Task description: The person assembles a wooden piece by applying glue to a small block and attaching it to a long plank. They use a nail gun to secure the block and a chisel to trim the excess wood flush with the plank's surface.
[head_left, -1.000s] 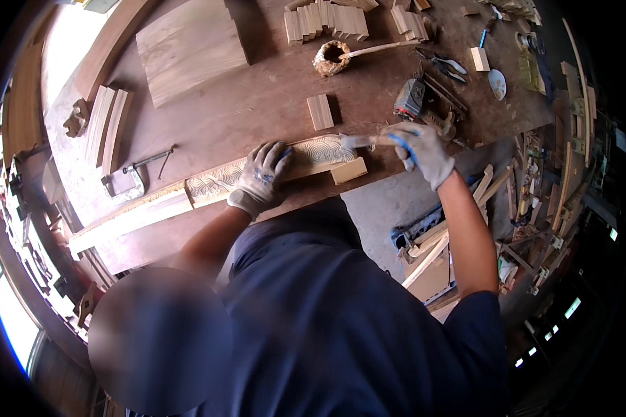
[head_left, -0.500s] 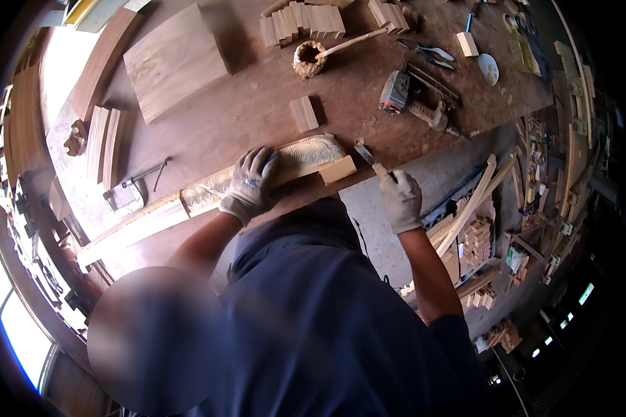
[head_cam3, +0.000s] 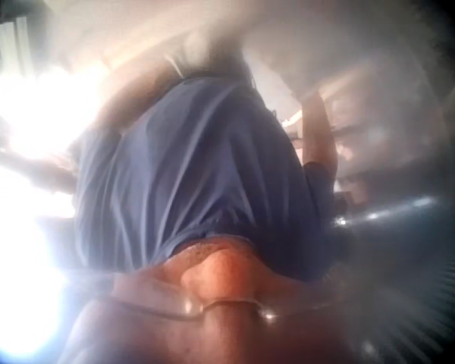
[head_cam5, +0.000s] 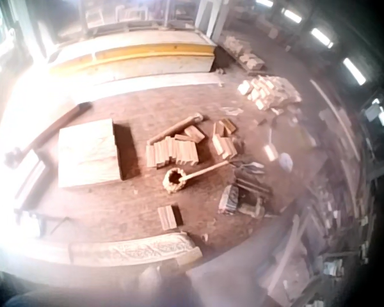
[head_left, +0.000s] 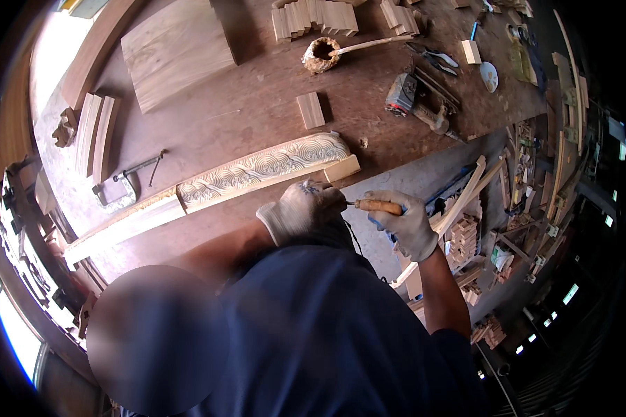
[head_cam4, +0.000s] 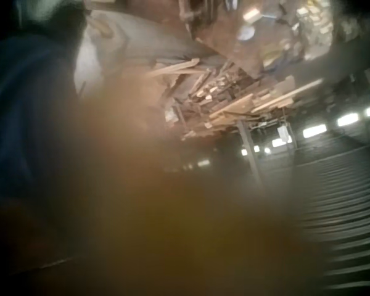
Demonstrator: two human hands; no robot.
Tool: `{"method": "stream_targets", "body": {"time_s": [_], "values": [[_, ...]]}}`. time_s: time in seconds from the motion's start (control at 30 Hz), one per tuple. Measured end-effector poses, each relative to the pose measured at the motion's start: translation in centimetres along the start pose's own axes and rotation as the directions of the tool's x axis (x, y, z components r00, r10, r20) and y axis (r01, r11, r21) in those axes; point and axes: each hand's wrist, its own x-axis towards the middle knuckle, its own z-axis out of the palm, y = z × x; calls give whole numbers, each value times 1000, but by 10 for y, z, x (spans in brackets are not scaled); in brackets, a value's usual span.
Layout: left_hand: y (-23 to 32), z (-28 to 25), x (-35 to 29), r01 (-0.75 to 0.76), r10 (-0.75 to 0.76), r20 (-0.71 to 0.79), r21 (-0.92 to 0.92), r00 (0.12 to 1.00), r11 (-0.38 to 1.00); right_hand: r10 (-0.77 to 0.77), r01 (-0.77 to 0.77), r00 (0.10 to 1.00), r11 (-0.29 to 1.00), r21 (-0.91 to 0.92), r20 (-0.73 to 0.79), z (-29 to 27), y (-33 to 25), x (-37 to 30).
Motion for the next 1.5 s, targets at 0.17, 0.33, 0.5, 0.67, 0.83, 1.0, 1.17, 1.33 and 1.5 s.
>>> {"method": "stream_targets", "body": {"time_s": [0.17, 0.33, 0.5, 0.67, 0.83, 1.0, 1.17, 1.33, 1.5], "values": [[10, -3, 5, 133, -140, -6, -258, 990, 957, 90, -120, 988, 958, 260, 123, 3, 2, 23], [-3, -16, -10, 289, -350, -94, -390, 932, 874, -65, 106, 984, 963, 250, -166, -26, 7, 53], [-39, -36, -30, 216, -5, -509, 358, 861, 908, -26, 63, 944, 993, 101, -330, -20, 3, 86], [-75, -34, -42, 269, 44, -492, 546, 869, 794, -55, 67, 963, 997, 39, -266, -4, 15, 96], [-81, -32, -43, 296, -14, -445, 570, 896, 766, -17, 33, 961, 998, 56, -278, -1, 20, 92], [-89, -27, -45, 308, -36, -437, 570, 899, 762, 9, 21, 957, 995, 100, -291, 1, 23, 91], [-93, -25, -45, 312, -35, -440, 576, 897, 756, -26, 47, 962, 996, 72, -273, -1, 25, 90], [-92, -25, -45, 316, -35, -443, 579, 896, 752, -25, 48, 963, 996, 78, -267, -2, 29, 89], [-92, -25, -45, 306, -24, -438, 588, 899, 748, -260, 215, 938, 955, -204, -228, -4, 43, 91]]}}
